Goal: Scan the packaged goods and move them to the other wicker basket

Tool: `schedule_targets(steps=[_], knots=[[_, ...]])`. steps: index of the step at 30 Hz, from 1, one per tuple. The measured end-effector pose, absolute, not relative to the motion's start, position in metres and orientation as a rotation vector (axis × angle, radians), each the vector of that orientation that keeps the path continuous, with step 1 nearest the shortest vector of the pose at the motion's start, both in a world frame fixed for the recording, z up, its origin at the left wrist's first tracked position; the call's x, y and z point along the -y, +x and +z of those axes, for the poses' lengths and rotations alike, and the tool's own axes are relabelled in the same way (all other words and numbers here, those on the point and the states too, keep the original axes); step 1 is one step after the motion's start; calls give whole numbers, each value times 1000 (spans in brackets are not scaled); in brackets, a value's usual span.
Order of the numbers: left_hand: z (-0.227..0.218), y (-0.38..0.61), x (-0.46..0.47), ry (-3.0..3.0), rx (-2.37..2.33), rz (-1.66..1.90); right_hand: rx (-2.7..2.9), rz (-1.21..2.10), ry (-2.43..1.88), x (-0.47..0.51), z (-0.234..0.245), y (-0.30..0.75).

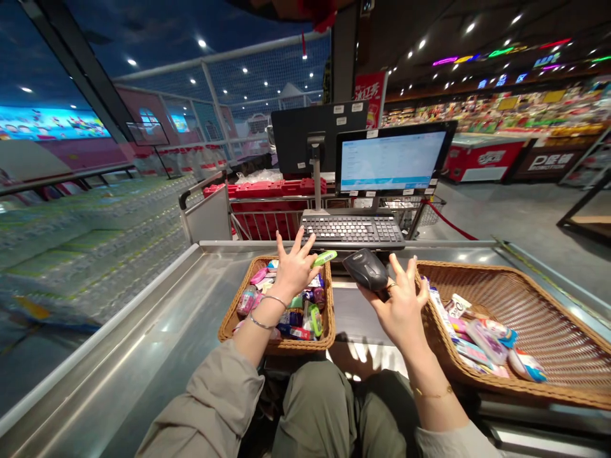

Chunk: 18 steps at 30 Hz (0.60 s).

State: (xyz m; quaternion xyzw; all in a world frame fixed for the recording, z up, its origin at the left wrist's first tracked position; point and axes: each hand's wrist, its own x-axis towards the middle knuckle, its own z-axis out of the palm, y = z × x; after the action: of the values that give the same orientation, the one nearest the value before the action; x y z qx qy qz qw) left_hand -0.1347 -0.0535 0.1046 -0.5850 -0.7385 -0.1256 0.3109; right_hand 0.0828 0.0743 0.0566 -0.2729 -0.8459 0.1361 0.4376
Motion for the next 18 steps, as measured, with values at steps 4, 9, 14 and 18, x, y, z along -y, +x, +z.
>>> schedule_targets(steps=[4, 9, 14, 18], knots=[[105, -128, 44, -1569, 1927, -341, 2076, 339, -717, -82, 56, 89], [104, -119, 31, -1594, 1916, -346, 2039, 336, -768, -89, 55, 98], [105, -110, 16, -1621, 1887, -376, 2000, 354, -818, -96, 54, 105], [106, -104, 7, -1645, 1873, -371, 1956, 373, -850, -100, 55, 110]])
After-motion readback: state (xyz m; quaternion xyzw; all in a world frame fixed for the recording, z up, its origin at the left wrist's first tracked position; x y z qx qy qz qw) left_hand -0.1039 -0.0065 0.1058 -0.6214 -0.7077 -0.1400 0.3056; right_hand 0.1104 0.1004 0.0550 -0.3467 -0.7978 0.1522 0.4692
